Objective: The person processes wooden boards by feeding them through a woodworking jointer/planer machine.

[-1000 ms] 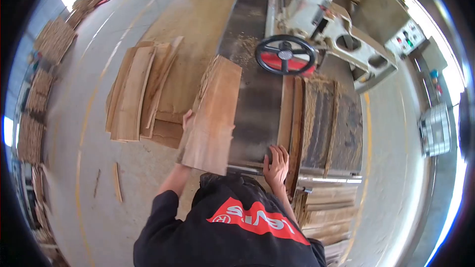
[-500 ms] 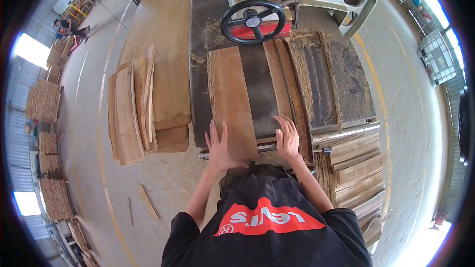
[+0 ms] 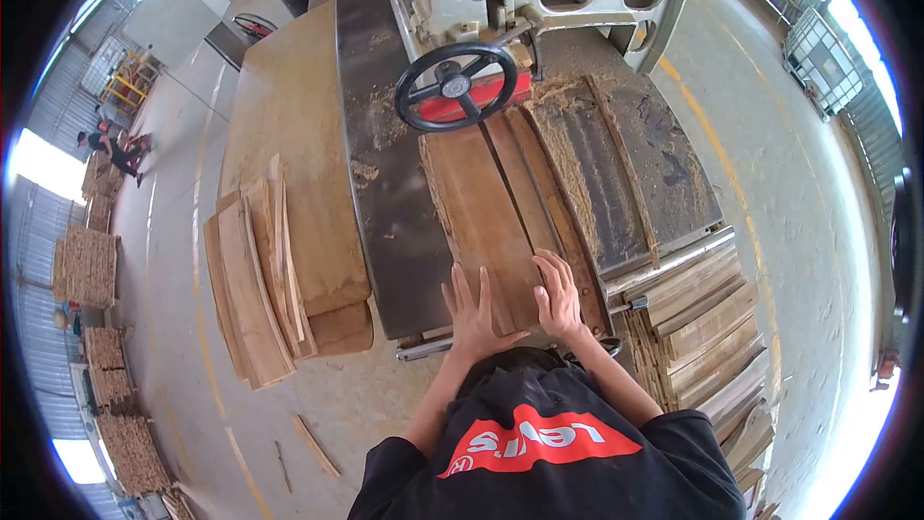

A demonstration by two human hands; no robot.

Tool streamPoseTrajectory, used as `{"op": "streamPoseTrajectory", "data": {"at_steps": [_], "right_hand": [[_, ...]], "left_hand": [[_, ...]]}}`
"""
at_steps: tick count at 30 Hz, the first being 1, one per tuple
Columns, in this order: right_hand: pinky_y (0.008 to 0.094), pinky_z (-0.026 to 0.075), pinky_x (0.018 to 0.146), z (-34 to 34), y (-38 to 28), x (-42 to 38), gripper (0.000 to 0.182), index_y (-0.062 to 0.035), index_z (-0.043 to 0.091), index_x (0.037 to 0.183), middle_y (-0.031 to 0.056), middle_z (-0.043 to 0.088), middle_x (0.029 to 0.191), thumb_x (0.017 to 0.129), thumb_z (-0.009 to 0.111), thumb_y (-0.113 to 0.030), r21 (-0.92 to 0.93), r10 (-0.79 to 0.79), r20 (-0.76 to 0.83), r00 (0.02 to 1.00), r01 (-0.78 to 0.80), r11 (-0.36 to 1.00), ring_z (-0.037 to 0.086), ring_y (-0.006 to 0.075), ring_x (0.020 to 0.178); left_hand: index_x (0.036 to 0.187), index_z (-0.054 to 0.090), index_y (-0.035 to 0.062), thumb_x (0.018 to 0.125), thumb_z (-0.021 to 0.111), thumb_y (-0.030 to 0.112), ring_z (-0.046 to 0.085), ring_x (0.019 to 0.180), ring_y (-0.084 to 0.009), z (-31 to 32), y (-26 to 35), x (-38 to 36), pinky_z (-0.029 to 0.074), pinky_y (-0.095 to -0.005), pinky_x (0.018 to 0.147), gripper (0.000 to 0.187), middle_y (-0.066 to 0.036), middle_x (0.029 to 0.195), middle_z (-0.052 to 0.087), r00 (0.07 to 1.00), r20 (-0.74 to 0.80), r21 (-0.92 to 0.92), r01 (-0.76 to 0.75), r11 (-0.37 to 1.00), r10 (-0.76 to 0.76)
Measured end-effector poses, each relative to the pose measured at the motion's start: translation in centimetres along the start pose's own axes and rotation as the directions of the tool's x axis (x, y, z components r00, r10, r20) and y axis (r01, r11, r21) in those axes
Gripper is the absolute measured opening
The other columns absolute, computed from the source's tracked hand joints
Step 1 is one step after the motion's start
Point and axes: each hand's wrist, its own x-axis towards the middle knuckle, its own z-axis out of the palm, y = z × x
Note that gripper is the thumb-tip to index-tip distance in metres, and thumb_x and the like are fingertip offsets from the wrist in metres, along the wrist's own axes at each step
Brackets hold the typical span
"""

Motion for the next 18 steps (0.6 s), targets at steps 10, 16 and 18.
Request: {"op": "streamPoseTrajectory", "data": {"at_steps": [10, 16, 18], "right_hand": [[0.0515, 0.042, 0.115, 0.4, 0.6, -0.4, 0.054, 0.0048, 0.05, 0.145, 0.0283, 0.053, 0.148, 0.107, 0.05, -0.034, -0.013, 0.072, 0.009, 0.997, -0.072, 0.997, 0.052, 0.0471, 0.135], [0.051, 0.043, 0.114, 0.7, 0.4, -0.1, 0.059, 0.0057, 0.048, 0.147, 0.0277, 0.056, 0.145, 0.109, 0.047, -0.039, -0.064, 0.101, 0.024, 0.995, -0.099, 0.993, 0.054, 0.0459, 0.133], [0.0508, 0.043, 0.114, 0.7, 0.6, 0.3, 0.059, 0.0054, 0.048, 0.147, 0.0273, 0.056, 0.145, 0.109, 0.047, -0.04, -0.08, 0.107, 0.039, 0.993, -0.104, 0.991, 0.055, 0.0457, 0.133]], "left_hand": [[0.167, 0.005, -0.0023, 0.053, 0.083, 0.085, 0.004, 0.158, -0.0562, -0.8, -3.4, 8.2, 0.01, -0.0693, 0.124, 0.163, -0.045, 0.165, 0.004, 0.999, 0.037, 0.002, -0.003, 1.0, 0.002], [0.168, 0.002, 0.0, 0.052, 0.084, 0.084, 0.004, 0.159, -0.0532, -2.0, -7.1, 16.3, 0.011, -0.0677, 0.125, 0.165, -0.045, 0.165, 0.002, 0.996, 0.084, 0.122, 0.031, 0.992, -0.041], [0.168, 0.001, 0.0012, 0.051, 0.084, 0.085, 0.005, 0.159, -0.0535, -1.3, -8.3, 17.6, 0.012, -0.0692, 0.125, 0.166, -0.044, 0.166, 0.002, 0.999, 0.04, 0.08, 0.021, 0.997, -0.024]]}}
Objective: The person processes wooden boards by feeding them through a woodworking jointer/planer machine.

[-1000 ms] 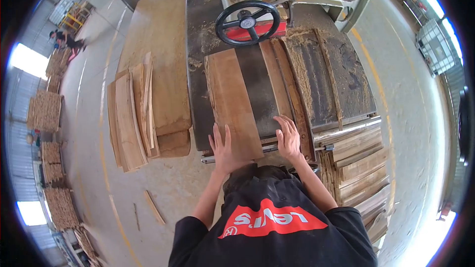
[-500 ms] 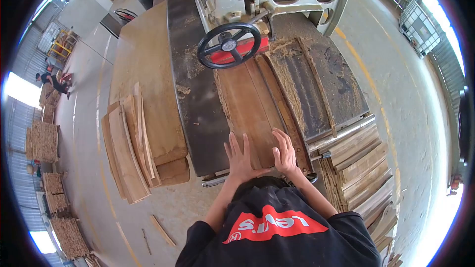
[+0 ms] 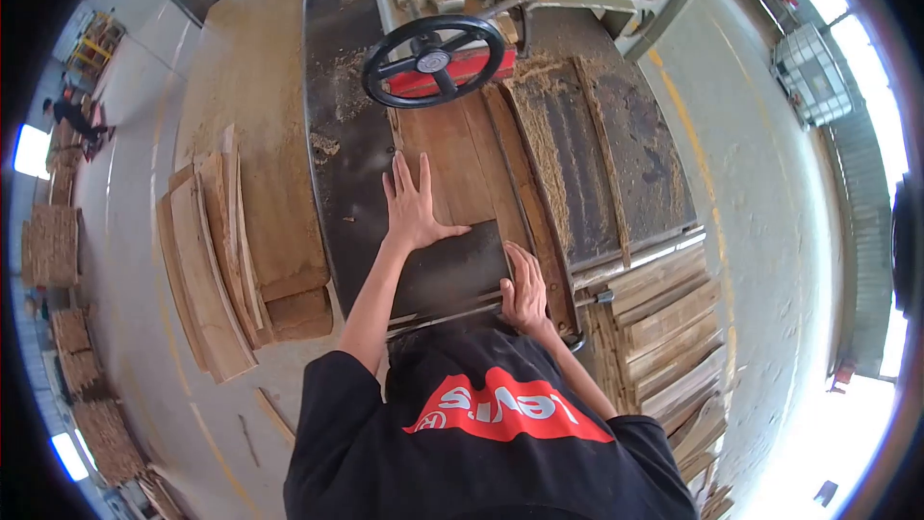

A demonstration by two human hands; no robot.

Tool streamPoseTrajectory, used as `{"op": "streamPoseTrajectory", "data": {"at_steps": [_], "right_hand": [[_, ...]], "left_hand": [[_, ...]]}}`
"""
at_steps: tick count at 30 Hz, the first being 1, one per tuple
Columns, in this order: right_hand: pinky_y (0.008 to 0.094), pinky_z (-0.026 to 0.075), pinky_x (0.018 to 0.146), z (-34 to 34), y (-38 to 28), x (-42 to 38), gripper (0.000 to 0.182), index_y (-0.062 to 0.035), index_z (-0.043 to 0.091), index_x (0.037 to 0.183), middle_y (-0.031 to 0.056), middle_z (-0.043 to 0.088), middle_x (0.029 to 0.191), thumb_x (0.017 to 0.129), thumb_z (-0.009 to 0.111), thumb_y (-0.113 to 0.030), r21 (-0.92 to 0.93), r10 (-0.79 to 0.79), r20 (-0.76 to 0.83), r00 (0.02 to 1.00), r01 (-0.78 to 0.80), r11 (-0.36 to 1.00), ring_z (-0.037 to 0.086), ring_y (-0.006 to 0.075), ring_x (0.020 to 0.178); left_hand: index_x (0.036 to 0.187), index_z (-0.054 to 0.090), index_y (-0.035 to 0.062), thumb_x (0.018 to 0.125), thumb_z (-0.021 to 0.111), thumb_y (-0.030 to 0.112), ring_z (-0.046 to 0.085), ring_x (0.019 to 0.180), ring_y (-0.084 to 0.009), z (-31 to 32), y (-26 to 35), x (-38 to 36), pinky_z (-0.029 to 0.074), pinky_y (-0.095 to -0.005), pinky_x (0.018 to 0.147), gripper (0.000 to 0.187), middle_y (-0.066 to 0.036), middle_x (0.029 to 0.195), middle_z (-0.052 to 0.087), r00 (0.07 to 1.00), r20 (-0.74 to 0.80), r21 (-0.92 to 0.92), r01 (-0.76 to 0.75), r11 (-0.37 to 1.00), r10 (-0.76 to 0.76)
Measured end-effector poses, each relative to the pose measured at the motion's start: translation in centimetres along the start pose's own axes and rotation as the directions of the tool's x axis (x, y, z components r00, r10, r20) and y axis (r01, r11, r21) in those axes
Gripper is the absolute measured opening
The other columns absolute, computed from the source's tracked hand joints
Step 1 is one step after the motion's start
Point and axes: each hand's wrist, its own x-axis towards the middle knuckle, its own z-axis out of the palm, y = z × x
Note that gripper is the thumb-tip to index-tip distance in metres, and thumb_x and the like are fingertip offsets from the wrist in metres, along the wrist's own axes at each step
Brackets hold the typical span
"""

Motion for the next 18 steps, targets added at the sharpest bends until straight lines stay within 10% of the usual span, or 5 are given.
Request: {"op": "streamPoseTrajectory", "data": {"at_steps": [8, 13, 18], "right_hand": [[0.0496, 0.046, 0.11, 0.5, -1.4, 1.3, 0.048, 0.0029, 0.056, 0.139, 0.0232, 0.061, 0.139, 0.094, 0.069, -0.01, -0.212, -0.057, 0.044, 0.997, 0.065, 0.975, 0.057, 0.0429, 0.129], [0.0506, 0.047, 0.109, 1.1, -1.7, 1.0, 0.047, 0.0024, 0.058, 0.136, 0.0223, 0.061, 0.139, 0.092, 0.071, -0.008, -0.282, -0.096, 0.078, 0.992, 0.114, 0.953, 0.058, 0.0426, 0.128], [0.0508, 0.045, 0.11, 1.3, -0.5, 1.0, 0.047, 0.0002, 0.058, 0.137, 0.0216, 0.06, 0.139, 0.093, 0.069, -0.011, -0.332, -0.178, 0.092, 0.98, 0.199, 0.922, 0.057, 0.0419, 0.128]], "left_hand": [[0.169, 0.005, 0.0047, 0.061, 0.08, 0.085, 0.008, 0.159, -0.0537, -1.2, -5.5, 3.1, 0.016, -0.0677, 0.124, 0.154, -0.034, 0.17, 0.013, 0.994, -0.111, -0.143, -0.004, 0.99, -0.012], [0.163, 0.033, 0.0053, 0.082, 0.082, 0.062, 0.013, 0.158, -0.0527, -7.2, -13.7, -2.5, 0.018, -0.0677, 0.125, 0.111, -0.032, 0.169, 0.021, 0.898, -0.32, 0.019, 0.324, 0.946, -0.301], [0.164, 0.031, 0.004, 0.078, 0.085, 0.06, 0.014, 0.159, -0.0504, -18.0, -20.2, -12.4, 0.013, -0.0665, 0.127, 0.116, -0.031, 0.17, 0.021, 0.536, -0.399, 0.179, 0.841, 0.511, -0.744]]}}
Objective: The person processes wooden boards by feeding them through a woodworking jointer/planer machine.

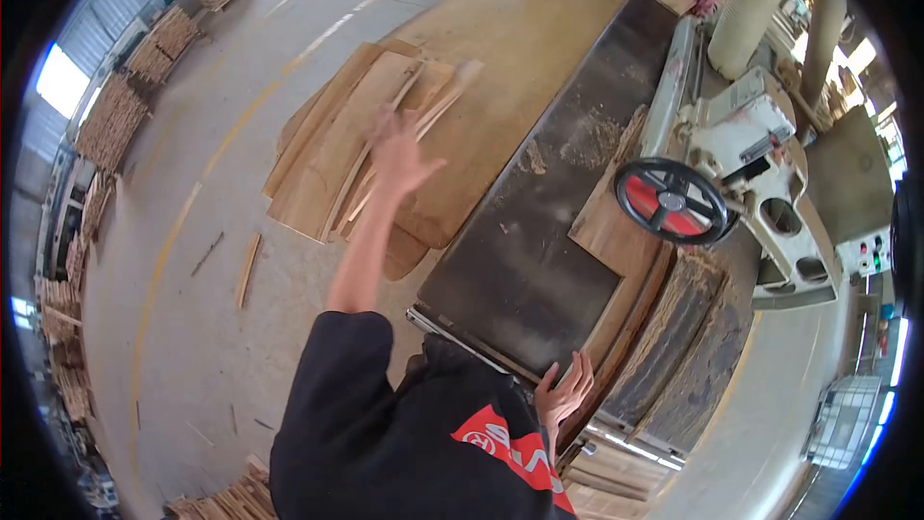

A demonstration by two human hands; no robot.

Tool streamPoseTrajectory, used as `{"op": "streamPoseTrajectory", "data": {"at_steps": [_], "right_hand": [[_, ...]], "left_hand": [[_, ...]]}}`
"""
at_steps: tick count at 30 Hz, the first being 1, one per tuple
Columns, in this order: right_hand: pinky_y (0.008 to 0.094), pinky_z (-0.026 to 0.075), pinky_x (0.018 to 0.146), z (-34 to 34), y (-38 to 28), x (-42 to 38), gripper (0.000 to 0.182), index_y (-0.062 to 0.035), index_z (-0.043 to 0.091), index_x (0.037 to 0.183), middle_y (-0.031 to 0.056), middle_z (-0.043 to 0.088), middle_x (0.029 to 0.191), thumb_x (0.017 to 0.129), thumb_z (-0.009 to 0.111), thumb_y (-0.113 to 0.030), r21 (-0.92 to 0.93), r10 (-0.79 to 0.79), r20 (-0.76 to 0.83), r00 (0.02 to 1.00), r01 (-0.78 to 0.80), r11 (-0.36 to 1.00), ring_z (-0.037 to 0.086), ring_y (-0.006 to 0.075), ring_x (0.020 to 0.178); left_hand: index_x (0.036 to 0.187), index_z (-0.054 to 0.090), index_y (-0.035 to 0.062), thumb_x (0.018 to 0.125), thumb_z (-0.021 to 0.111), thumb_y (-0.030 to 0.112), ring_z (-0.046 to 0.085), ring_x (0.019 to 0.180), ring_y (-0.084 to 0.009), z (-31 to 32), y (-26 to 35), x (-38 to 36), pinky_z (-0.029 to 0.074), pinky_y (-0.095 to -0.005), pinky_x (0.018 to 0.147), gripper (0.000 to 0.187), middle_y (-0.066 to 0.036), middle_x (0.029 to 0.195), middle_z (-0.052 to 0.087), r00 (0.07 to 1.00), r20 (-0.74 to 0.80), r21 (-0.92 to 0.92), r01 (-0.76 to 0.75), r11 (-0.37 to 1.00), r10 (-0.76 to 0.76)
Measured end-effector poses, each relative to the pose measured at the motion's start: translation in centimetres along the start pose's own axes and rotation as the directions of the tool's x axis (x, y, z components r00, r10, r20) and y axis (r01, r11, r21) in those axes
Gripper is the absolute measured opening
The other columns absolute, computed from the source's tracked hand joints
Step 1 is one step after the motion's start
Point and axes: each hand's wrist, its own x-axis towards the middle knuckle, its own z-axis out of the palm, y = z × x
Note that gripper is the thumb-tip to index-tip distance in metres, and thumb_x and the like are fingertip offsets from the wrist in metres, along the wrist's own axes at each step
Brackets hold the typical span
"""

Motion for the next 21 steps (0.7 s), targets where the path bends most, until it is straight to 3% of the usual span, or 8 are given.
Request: {"op": "streamPoseTrajectory", "data": {"at_steps": [2, 5, 11, 14, 17, 18, 19, 21], "right_hand": [[0.0519, 0.045, 0.109, -0.2, -0.3, 0.1, 0.048, 0.0015, 0.057, 0.137, 0.0218, 0.059, 0.139, 0.093, 0.068, -0.011, -0.002, -0.034, -0.007, 0.999, 0.034, 0.999, 0.057, 0.0419, 0.127], [0.0512, 0.043, 0.111, -0.2, -0.3, 0.3, 0.05, 0.0016, 0.055, 0.139, 0.0213, 0.059, 0.14, 0.093, 0.068, -0.012, 0.009, -0.014, 0.009, 1.0, 0.013, 1.0, 0.056, 0.0412, 0.13], [0.0516, 0.045, 0.11, 0.1, -0.1, 0.0, 0.051, 0.0011, 0.055, 0.139, 0.0213, 0.059, 0.14, 0.092, 0.069, -0.011, 0.031, -0.008, -0.03, 1.0, 0.008, 0.999, 0.056, 0.0418, 0.129], [0.0514, 0.046, 0.109, -0.4, -0.6, -0.2, 0.051, 0.001, 0.055, 0.139, 0.0214, 0.059, 0.139, 0.092, 0.07, -0.01, 0.038, 0.029, -0.045, 0.999, -0.027, 0.999, 0.057, 0.0423, 0.128], [0.0509, 0.046, 0.109, -0.5, -0.6, -0.2, 0.051, 0.0011, 0.055, 0.139, 0.0214, 0.059, 0.14, 0.092, 0.07, -0.01, 0.052, 0.055, -0.043, 0.998, -0.053, 0.997, 0.056, 0.0421, 0.128], [0.0506, 0.046, 0.11, -0.3, -0.5, -0.2, 0.052, 0.0003, 0.055, 0.14, 0.0215, 0.059, 0.14, 0.092, 0.07, -0.01, 0.052, 0.049, -0.043, 0.998, -0.047, 0.998, 0.056, 0.0419, 0.129], [0.0502, 0.045, 0.11, -0.2, -0.3, -0.3, 0.052, -0.0005, 0.054, 0.141, 0.0216, 0.059, 0.14, 0.092, 0.07, -0.011, 0.053, 0.047, -0.041, 0.998, -0.045, 0.998, 0.056, 0.0416, 0.13], [0.0504, 0.045, 0.11, -0.5, -0.2, -0.4, 0.051, 0.0, 0.054, 0.141, 0.0223, 0.059, 0.14, 0.093, 0.069, -0.011, 0.068, 0.029, -0.041, 0.999, -0.026, 0.997, 0.056, 0.042, 0.129]], "left_hand": [[0.165, 0.026, 0.0004, 0.079, 0.086, 0.056, 0.016, 0.158, -0.0508, -0.9, -5.2, -0.2, 0.016, -0.0657, 0.127, 0.118, -0.032, 0.169, 0.022, 0.979, -0.087, 0.1, 0.19, 0.977, -0.182], [0.164, 0.028, -0.0013, 0.075, 0.09, 0.052, 0.026, 0.154, -0.0508, -0.8, -10.2, 0.0, 0.022, -0.0624, 0.126, 0.121, -0.036, 0.163, 0.031, 0.949, 0.066, -0.107, 0.315, 0.943, -0.31], [0.162, 0.034, -0.0031, 0.075, 0.09, 0.042, 0.047, 0.14, -0.0461, -0.7, -6.9, -2.2, 0.035, -0.0548, 0.12, 0.113, -0.033, 0.148, 0.053, 0.962, 0.053, -0.1, 0.272, 0.957, -0.268], [0.157, 0.044, -0.0024, 0.081, 0.086, 0.04, 0.061, 0.127, -0.0357, -5.9, -1.2, -5.8, 0.045, -0.0457, 0.113, 0.096, -0.022, 0.133, 0.069, 0.937, 0.264, -0.183, 0.282, 0.942, -0.229], [0.151, 0.053, -0.0011, 0.091, 0.079, 0.038, 0.069, 0.114, -0.0243, -1.0, -1.4, -8.0, 0.052, -0.0386, 0.102, 0.076, -0.013, 0.123, 0.075, 0.862, 0.495, -0.785, 0.392, 0.48, 0.105], [0.144, 0.06, -0.0012, 0.101, 0.069, 0.036, 0.07, 0.108, -0.0161, 5.5, -2.9, -7.8, 0.055, -0.0324, 0.097, 0.058, -0.011, 0.131, 0.071, 0.885, 0.375, -0.92, 0.317, 0.231, 0.277], [0.145, 0.059, -0.002, 0.103, 0.065, 0.036, 0.069, 0.113, -0.0174, 7.1, -1.6, -8.8, 0.053, -0.0328, 0.101, 0.058, -0.011, 0.134, 0.07, 0.802, 0.443, -0.866, 0.498, -0.039, 0.4], [0.146, 0.058, -0.0043, 0.105, 0.062, 0.036, 0.067, 0.12, -0.0201, 10.2, 2.1, -11.9, 0.05, -0.0338, 0.107, 0.057, -0.011, 0.139, 0.067, 0.736, 0.498, -0.71, 0.65, -0.271, 0.459]]}}
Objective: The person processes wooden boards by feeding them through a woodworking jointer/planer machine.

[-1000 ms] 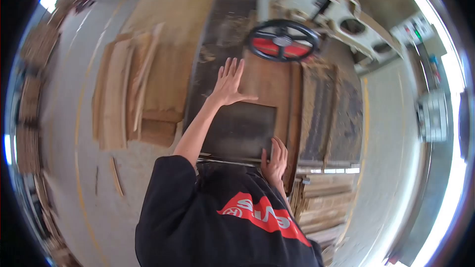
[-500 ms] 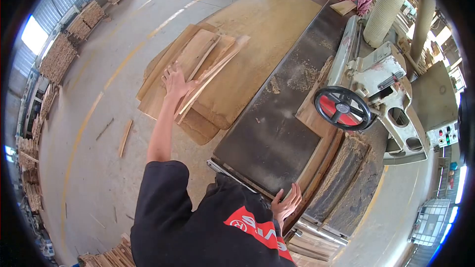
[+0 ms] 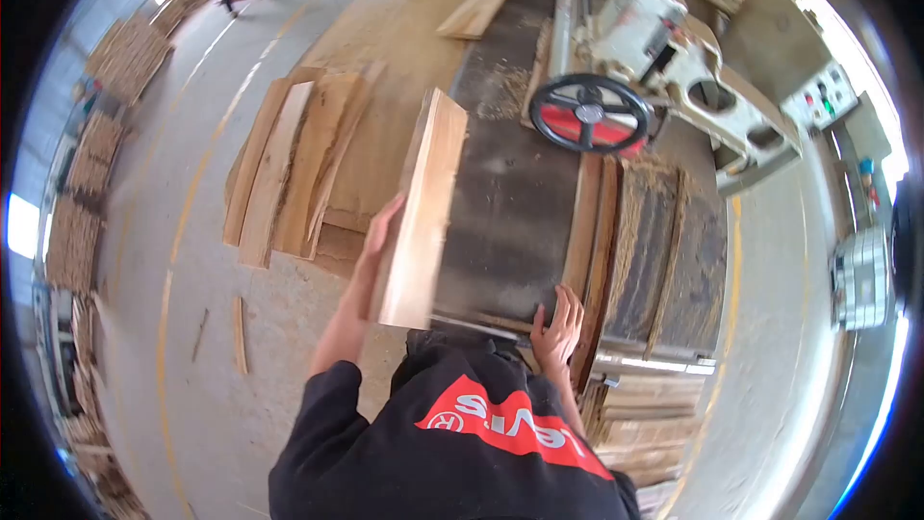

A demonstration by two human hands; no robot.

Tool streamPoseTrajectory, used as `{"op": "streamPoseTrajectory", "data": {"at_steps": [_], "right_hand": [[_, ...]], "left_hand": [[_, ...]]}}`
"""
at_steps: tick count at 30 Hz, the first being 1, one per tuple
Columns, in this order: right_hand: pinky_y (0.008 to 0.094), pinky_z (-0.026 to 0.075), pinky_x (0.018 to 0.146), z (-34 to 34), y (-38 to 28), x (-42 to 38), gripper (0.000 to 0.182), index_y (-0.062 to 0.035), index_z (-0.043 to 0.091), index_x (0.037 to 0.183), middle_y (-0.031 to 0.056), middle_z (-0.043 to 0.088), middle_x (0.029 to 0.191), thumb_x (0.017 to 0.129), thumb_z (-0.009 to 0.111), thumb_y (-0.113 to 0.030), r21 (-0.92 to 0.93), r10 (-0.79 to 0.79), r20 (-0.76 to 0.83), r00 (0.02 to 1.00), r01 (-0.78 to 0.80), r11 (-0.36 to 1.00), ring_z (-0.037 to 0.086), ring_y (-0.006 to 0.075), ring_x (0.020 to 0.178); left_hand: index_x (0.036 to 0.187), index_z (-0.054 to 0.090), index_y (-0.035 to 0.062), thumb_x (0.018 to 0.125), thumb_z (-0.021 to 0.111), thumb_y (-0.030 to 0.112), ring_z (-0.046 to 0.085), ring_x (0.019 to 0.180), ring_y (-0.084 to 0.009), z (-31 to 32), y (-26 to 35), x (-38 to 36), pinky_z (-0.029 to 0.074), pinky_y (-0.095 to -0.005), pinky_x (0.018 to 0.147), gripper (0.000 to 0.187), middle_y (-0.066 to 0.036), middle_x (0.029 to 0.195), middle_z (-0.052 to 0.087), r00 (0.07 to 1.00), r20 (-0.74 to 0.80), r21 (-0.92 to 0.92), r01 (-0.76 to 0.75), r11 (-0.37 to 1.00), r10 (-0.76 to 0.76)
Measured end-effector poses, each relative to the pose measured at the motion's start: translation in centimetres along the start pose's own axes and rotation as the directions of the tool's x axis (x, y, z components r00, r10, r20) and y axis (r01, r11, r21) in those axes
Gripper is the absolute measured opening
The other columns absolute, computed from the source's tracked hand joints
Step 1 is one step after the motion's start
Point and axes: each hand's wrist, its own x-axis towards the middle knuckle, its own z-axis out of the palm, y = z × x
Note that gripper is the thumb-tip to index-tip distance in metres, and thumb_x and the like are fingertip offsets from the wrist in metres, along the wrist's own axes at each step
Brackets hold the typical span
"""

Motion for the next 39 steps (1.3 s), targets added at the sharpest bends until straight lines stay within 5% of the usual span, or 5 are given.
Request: {"op": "streamPoseTrajectory", "data": {"at_steps": [5, 7, 10, 13, 39], "right_hand": [[0.0513, 0.046, 0.11, -0.1, 0.7, -0.5, 0.048, 0.0041, 0.051, 0.143, 0.0256, 0.058, 0.14, 0.098, 0.062, -0.01, 0.143, 0.027, -0.045, 0.999, -0.021, 0.989, 0.058, 0.0452, 0.126], [0.0511, 0.046, 0.11, -0.4, 0.4, -0.7, 0.048, 0.0048, 0.049, 0.144, 0.0265, 0.057, 0.141, 0.1, 0.059, -0.011, 0.197, 0.055, -0.083, 0.995, -0.038, 0.98, 0.058, 0.046, 0.125], [0.0508, 0.046, 0.109, -0.4, 0.8, -1.2, 0.048, 0.0051, 0.047, 0.146, 0.0272, 0.057, 0.141, 0.102, 0.057, -0.013, 0.29, 0.09, -0.084, 0.992, -0.062, 0.955, 0.058, 0.0461, 0.125], [0.0502, 0.047, 0.109, -0.5, 0.8, -1.2, 0.048, 0.0041, 0.045, 0.147, 0.0269, 0.057, 0.141, 0.103, 0.056, -0.013, 0.309, 0.085, -0.071, 0.994, -0.059, 0.949, 0.058, 0.0451, 0.126], [0.0504, 0.047, 0.109, -0.9, 1.3, -0.9, 0.05, 0.0054, 0.045, 0.146, 0.0303, 0.054, 0.139, 0.106, 0.051, -0.024, 0.427, 0.134, -0.064, 0.989, -0.094, 0.899, 0.057, 0.048, 0.126]], "left_hand": [[0.139, 0.062, -0.0077, 0.102, 0.07, 0.027, 0.06, 0.132, -0.0245, 3.7, -8.4, -0.6, 0.043, -0.0381, 0.117, 0.051, -0.012, 0.148, 0.061, 0.965, -0.251, 0.006, 0.082, 0.997, -0.078], [0.137, 0.064, -0.0008, 0.095, 0.08, 0.024, 0.066, 0.122, -0.0245, 7.8, -5.9, -4.1, 0.047, -0.0426, 0.11, 0.051, -0.014, 0.139, 0.066, 0.925, -0.325, 0.306, -0.093, 0.948, 0.196], [0.145, 0.058, 0.001, 0.077, 0.094, 0.034, 0.053, 0.139, -0.0316, 9.4, -5.3, -7.7, 0.04, -0.0507, 0.117, 0.083, -0.02, 0.15, 0.056, 0.873, 0.054, 0.829, -0.31, 0.466, 0.485], [0.166, 0.024, 0.0002, 0.049, 0.098, 0.065, 0.02, 0.156, -0.0524, 11.4, -7.6, -11.9, 0.019, -0.0627, 0.125, 0.152, -0.035, 0.166, 0.024, 0.869, 0.439, 0.898, -0.424, -0.116, 0.227], [0.166, 0.015, -0.0022, 0.048, 0.092, 0.067, 0.006, 0.157, -0.0583, 21.9, -9.8, -3.2, 0.014, -0.0664, 0.126, 0.157, -0.046, 0.163, 0.013, 0.815, 0.576, 0.77, -0.565, -0.297, -0.057]]}}
